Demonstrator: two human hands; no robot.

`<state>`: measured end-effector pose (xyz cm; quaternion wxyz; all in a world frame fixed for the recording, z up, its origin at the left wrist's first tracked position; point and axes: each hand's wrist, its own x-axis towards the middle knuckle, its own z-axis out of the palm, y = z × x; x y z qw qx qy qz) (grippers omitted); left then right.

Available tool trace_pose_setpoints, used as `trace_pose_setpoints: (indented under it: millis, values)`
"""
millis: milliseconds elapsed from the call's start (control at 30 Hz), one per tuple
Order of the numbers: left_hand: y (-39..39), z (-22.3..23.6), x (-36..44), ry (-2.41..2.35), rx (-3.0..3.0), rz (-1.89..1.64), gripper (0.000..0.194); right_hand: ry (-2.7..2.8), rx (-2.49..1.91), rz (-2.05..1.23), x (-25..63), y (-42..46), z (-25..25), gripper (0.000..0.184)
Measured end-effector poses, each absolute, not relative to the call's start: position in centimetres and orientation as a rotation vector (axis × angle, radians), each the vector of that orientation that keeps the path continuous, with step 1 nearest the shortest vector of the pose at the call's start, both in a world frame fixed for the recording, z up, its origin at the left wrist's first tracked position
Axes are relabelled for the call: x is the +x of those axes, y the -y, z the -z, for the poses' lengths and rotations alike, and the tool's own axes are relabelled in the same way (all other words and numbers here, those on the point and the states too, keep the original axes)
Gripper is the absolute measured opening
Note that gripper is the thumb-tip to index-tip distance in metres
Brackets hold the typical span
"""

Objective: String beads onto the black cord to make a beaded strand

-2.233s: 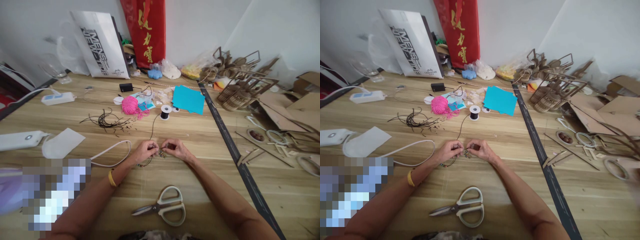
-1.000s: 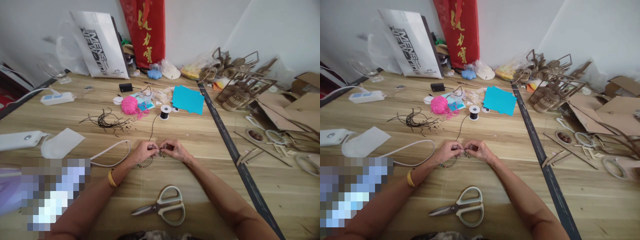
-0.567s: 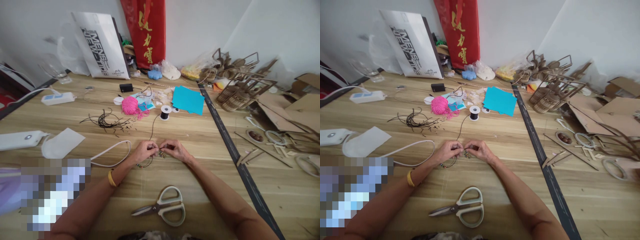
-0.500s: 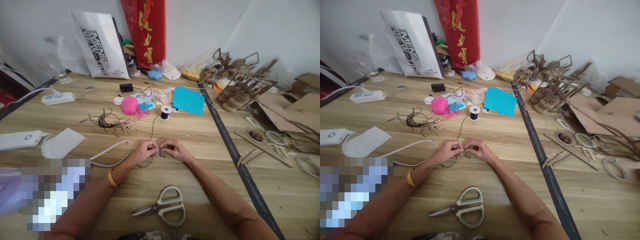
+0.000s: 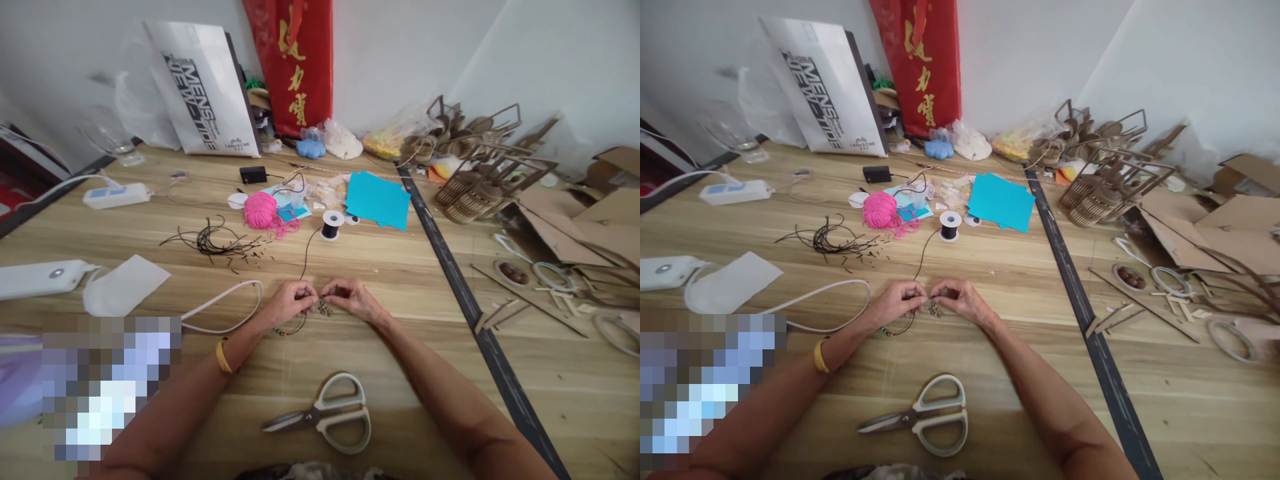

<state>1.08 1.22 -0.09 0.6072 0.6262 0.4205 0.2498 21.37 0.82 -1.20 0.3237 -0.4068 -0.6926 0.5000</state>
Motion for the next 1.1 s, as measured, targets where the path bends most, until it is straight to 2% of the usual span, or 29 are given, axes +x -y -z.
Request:
trace_pose_setpoints:
  millis: [1100]
  values:
    - [-1.29,0.29,1.02,-0.955,1.453,-0.584,0.017,1.820,-1.097,-1.326,21.30,-0.85,1.28,0.031]
